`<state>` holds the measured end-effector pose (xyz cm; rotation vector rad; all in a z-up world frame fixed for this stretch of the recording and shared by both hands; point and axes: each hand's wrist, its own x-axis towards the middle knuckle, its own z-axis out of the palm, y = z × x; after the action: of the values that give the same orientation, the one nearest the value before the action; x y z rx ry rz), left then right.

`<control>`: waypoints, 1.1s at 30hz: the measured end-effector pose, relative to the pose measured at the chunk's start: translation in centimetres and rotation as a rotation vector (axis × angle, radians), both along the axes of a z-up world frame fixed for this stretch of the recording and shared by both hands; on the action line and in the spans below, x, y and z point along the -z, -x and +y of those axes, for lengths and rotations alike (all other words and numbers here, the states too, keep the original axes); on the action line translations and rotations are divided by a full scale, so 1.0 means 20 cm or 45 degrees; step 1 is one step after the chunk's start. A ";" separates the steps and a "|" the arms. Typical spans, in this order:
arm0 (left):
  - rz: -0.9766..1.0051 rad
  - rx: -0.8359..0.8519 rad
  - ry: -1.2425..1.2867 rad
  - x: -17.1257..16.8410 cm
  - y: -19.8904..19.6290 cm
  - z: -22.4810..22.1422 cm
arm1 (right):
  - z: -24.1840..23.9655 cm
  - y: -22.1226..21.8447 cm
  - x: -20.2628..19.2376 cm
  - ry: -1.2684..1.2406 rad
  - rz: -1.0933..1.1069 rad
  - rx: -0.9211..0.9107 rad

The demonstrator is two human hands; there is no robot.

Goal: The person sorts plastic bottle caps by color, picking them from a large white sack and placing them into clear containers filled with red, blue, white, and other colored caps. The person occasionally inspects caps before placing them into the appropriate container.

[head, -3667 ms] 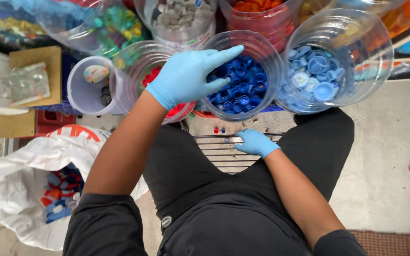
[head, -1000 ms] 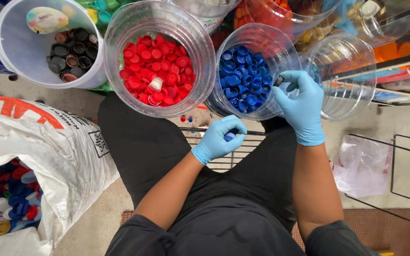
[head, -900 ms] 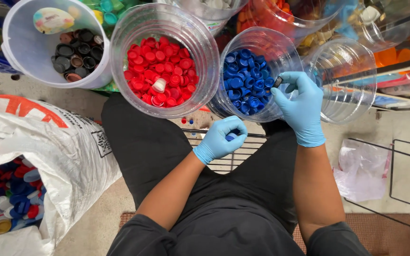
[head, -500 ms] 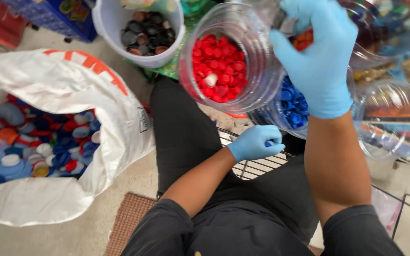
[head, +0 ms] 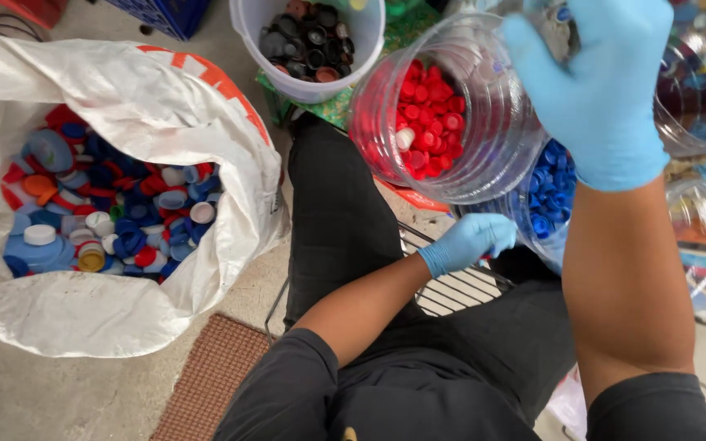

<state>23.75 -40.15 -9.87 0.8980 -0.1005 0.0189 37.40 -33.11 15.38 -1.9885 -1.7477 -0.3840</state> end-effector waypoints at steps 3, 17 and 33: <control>0.241 0.139 0.405 0.02 -0.05 -0.02 | -0.27 0.06 0.01 0.239 0.174 0.122; 0.545 0.318 0.588 0.15 -0.03 -0.15 | -1.04 0.41 0.46 0.703 0.143 0.510; 0.672 0.312 0.634 0.37 -0.01 -0.20 | -1.11 0.49 0.68 0.421 0.123 0.586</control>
<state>23.91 -44.08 -17.34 0.3665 0.2779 -0.4044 27.61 -55.29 1.83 -2.6041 -1.3490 -0.1424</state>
